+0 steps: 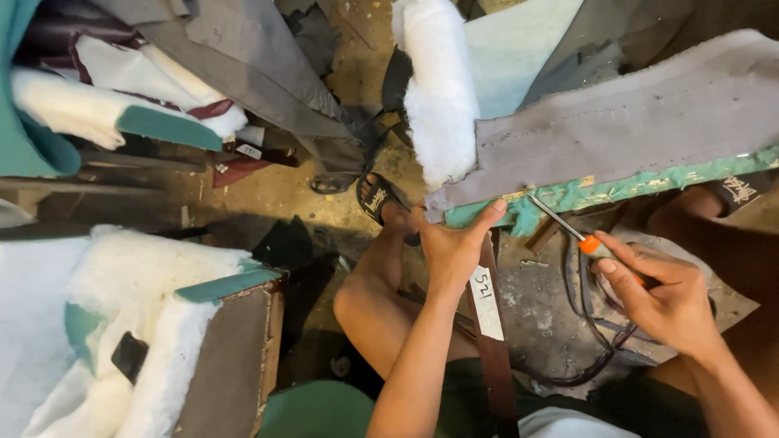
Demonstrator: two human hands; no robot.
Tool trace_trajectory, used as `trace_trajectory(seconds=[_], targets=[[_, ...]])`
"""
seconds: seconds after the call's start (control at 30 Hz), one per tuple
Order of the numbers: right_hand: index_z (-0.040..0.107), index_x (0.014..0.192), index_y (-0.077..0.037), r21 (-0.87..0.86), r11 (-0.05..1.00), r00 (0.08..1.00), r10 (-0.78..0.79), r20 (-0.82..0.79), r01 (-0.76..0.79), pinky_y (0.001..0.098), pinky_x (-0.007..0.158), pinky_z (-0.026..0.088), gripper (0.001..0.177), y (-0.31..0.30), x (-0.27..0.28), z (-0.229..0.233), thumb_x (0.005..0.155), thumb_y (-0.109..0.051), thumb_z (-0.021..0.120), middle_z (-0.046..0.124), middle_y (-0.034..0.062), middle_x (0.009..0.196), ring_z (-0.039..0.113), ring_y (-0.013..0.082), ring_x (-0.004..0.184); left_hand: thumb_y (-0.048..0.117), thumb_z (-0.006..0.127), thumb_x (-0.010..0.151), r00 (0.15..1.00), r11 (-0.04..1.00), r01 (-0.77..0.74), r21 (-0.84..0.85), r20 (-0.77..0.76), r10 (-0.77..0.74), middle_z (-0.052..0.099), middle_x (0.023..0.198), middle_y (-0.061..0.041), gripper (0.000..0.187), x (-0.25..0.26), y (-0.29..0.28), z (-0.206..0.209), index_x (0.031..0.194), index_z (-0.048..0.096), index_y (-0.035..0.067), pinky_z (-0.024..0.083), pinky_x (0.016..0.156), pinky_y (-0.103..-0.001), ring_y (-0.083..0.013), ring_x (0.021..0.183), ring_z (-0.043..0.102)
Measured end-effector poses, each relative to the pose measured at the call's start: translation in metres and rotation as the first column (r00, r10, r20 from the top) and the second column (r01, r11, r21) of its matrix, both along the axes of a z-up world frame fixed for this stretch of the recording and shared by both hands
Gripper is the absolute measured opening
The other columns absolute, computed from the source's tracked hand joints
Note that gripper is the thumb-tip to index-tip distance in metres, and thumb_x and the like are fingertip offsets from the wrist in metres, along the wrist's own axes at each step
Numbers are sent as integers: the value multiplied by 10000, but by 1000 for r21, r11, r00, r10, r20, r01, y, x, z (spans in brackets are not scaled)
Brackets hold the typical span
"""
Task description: Removing staples and old upholstery fabric from a wooden chair frame using a screwdriver as a prying tool.
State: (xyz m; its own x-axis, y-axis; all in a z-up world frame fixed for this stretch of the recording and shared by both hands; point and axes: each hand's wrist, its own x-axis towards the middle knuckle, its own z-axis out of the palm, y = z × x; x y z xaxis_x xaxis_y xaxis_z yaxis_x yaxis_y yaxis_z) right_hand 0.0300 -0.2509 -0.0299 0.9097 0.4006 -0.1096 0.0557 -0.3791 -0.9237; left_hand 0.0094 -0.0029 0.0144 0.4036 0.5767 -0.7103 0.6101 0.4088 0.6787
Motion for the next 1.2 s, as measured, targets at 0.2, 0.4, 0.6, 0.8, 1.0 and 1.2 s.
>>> trace_trajectory(seconds=[0.2,0.4,0.6,0.8,1.0,1.2], targets=[[756,1077,69,-152,986,991,43,-125,-62,291,544,374,281,7,10,27,943,-124,602,699,114,743,654,101,867,449,814,471,997,998,23,58,72,-27,632,1290,-104,1068,-2,1,-2,1354,362,54,514,983,-349,-206,1200,618],[598,1011,141,173,955,615,-11,-788,240,310,338,169,398,11,10,-24,1088,-204,415,438,236,572,304,237,370,345,845,507,981,998,-67,-4,183,67,580,1375,-131,1247,0,-2,-10,1492,147,31,505,999,-350,-206,1260,582],[464,1333,34,680,573,196,681,-705,457,211,294,329,430,-14,9,-133,1072,-298,379,418,119,643,384,135,403,366,849,508,993,999,-46,-10,112,47,364,1577,-114,1427,-4,-4,-13,1544,-77,43,318,1171,-394,-245,1453,364],[541,1133,104,868,331,356,812,-462,371,219,185,340,536,21,-10,-241,1078,-394,352,395,90,524,379,95,290,469,943,496,995,944,-13,330,101,-22,605,1248,-240,1067,-14,-9,-26,1333,442,36,515,1007,-483,-363,1195,612],[773,897,208,630,774,712,480,-512,-68,252,241,190,534,-66,-28,-59,955,-282,568,460,88,364,385,132,248,549,643,848,606,459,99,883,312,-732,622,1046,-133,595,-57,-46,39,1112,576,20,480,825,-412,-312,945,632],[848,1226,80,-395,919,576,-321,-752,-2,509,877,580,377,-107,-13,24,909,33,648,910,349,1064,832,476,949,72,692,983,147,504,474,722,500,-854,717,1110,-100,176,-76,-42,11,1150,690,127,638,839,-288,-191,911,703]])
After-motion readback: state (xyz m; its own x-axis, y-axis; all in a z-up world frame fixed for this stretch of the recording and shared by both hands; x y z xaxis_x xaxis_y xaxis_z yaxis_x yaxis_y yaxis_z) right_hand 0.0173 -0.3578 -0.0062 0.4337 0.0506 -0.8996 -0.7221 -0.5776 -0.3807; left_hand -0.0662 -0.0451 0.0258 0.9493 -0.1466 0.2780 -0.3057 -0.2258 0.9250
